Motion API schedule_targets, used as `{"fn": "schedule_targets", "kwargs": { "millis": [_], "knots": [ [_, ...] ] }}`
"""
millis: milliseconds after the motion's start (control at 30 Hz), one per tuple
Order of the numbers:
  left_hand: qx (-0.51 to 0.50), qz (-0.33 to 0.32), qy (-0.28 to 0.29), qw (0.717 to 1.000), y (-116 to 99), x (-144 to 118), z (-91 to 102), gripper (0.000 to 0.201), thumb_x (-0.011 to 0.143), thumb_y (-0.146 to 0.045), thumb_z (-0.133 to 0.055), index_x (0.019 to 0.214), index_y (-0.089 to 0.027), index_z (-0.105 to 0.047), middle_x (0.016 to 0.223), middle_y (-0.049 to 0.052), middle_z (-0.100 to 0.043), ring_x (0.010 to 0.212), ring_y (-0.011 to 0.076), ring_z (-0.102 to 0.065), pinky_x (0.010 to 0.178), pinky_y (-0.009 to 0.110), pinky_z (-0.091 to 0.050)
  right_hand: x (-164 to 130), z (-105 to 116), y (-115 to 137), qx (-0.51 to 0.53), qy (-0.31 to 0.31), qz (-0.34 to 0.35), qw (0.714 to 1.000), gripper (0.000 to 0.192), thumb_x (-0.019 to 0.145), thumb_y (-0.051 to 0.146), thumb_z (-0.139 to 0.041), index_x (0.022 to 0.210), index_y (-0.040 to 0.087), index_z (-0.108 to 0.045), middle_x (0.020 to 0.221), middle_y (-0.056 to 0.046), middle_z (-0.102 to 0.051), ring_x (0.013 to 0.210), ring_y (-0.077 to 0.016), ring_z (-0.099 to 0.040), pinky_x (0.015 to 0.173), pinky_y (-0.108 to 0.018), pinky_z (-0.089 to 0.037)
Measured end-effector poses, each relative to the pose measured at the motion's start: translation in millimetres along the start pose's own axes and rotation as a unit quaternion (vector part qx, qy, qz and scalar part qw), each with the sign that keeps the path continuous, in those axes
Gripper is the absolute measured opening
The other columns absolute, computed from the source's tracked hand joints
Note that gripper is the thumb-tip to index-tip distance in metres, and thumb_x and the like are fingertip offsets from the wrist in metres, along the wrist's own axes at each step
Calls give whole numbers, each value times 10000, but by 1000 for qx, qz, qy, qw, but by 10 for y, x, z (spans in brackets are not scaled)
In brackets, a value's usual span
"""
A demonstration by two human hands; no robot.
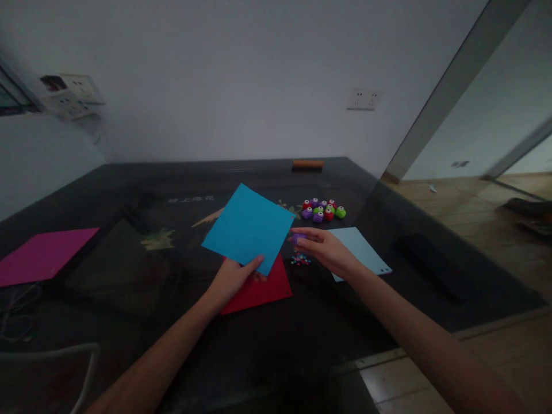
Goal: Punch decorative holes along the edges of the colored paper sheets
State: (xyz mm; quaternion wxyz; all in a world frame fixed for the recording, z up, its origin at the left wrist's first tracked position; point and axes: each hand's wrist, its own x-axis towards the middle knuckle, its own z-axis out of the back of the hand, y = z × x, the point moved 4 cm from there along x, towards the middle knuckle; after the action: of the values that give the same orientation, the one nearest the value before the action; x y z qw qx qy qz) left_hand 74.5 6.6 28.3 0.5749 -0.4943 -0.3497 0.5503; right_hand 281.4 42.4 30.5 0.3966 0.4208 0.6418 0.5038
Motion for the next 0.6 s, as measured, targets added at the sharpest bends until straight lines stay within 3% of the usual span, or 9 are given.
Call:
{"fn": "schedule_targets", "kwargs": {
  "millis": [167, 300, 433, 533, 600],
  "knots": [
    [40, 24, -19, 999, 48, -17, -21, 343, 762, -453, -541, 577, -173, -615, 569, 49, -686, 565, 189, -622, 675, 307, -484, -50, 54, -90, 59, -6, -29, 998, 368, 649, 257, -760, 1000, 209, -658, 933, -37, -680, 829, -136, -621, 822, -311, -466],
    [82, 29, -9, 996, 26, -55, -52, 404, 780, -487, -493, 543, -189, -625, 584, 48, -698, 622, 209, -638, 759, 320, -468, -110, 40, -68, 68, -24, -56, 996, 437, 597, 226, -792, 1007, 202, -643, 898, -30, -698, 746, -139, -628, 748, -309, -480],
    [119, 50, -6, 992, -27, -143, -115, 415, 788, -489, -465, 518, -222, -634, 584, 20, -702, 638, 214, -641, 826, 336, -451, -139, -2, -50, 131, -36, -62, 989, 491, 595, 218, -799, 1052, 186, -620, 916, -43, -698, 785, -156, -644, 766, -319, -482],
    [184, 32, -44, 981, -103, -197, -110, 414, 777, -475, -478, 461, -259, -637, 618, 10, -715, 743, 232, -651, 934, 355, -394, -147, -16, -50, 177, -50, -56, 981, 425, 602, 242, -801, 990, 174, -641, 898, -47, -700, 792, -162, -657, 787, -328, -488],
    [197, 26, -35, 979, -147, -214, -118, 442, 791, -472, -458, 438, -270, -631, 585, 5, -703, 710, 223, -652, 895, 333, -426, -160, -24, -33, 185, -53, -48, 980, 367, 615, 257, -795, 944, 170, -656, 916, -49, -697, 803, -162, -659, 800, -325, -489]
  ]
}}
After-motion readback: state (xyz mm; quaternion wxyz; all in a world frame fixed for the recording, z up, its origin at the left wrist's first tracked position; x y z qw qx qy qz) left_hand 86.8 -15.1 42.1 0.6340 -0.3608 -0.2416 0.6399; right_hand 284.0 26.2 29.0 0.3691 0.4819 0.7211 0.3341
